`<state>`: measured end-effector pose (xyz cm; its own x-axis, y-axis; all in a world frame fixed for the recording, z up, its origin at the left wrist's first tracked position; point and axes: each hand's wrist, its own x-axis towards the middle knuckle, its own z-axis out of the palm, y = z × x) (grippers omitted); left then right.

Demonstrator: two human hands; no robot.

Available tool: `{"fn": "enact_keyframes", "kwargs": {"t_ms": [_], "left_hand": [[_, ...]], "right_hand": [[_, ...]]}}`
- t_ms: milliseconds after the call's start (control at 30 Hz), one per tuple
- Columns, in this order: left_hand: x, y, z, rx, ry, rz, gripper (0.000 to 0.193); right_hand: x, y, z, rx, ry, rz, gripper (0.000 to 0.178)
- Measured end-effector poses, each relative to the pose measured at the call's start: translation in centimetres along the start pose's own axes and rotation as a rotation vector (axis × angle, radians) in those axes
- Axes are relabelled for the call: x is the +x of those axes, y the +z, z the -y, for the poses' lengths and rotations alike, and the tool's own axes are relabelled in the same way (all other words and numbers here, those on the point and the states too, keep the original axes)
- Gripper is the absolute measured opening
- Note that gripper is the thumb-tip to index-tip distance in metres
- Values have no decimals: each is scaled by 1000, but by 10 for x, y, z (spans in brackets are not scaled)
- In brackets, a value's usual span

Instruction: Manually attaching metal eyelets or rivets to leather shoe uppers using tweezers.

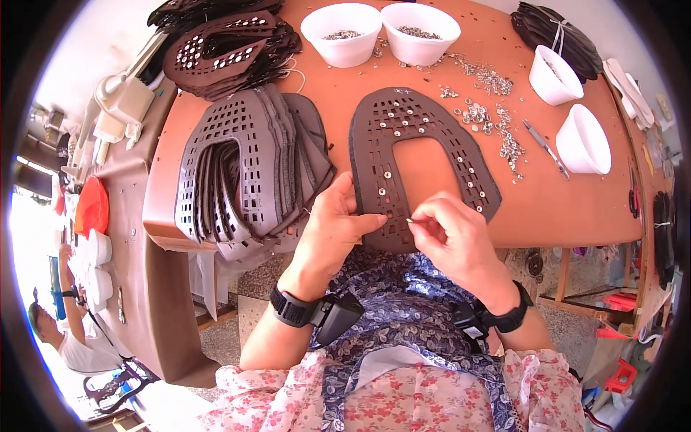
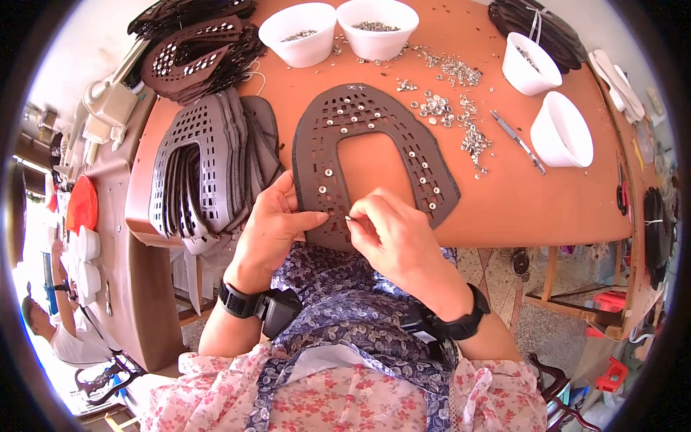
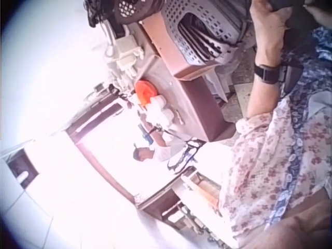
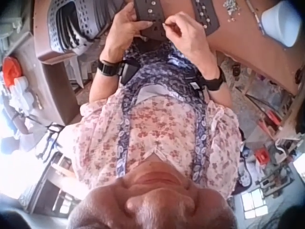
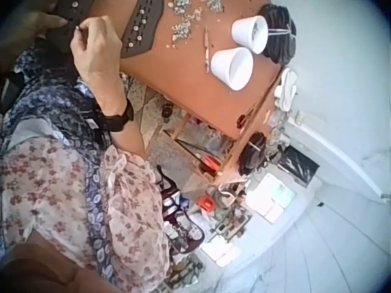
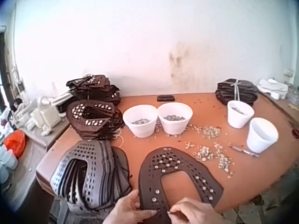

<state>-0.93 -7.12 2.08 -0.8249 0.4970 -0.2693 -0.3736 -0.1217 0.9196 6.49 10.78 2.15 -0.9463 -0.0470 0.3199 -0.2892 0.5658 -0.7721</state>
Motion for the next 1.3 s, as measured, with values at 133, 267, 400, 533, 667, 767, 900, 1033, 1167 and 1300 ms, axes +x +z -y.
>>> {"fn": "enact_keyframes", "kwargs": {"t_ms": [133, 267, 400, 533, 667, 767, 900, 1033, 1167, 1300], "left_hand": [[1, -4, 5, -21, 6, 27, 45], [1, -6, 6, -9, 18, 31, 41], [1, -5, 7, 21, 3, 28, 38], [2, -6, 8, 48, 14, 39, 36], [0, -5, 7, 27, 0, 29, 37], [1, -5, 8, 37, 10, 43, 36], [2, -6, 11, 13, 37, 54, 35], [1, -6, 9, 32, 25, 48, 33], [3, -7, 11, 72, 60, 46, 33], [4, -7, 10, 37, 42, 35, 35]], "right_hand": [[9, 11, -5, -25, 18, -29, 15], [13, 14, -5, -41, -2, -30, 15], [15, 13, -7, -74, -6, 8, 15], [19, 8, -7, -45, 7, 58, 13], [30, 0, -2, 19, 61, 166, 11], [33, -2, -2, -19, 37, 188, 12], [37, -4, -5, 0, 64, 241, 10], [43, -7, -4, 70, 195, 321, 8], [44, -4, -13, 176, 333, 339, 15], [42, -2, -16, 304, 461, 265, 16]]}}
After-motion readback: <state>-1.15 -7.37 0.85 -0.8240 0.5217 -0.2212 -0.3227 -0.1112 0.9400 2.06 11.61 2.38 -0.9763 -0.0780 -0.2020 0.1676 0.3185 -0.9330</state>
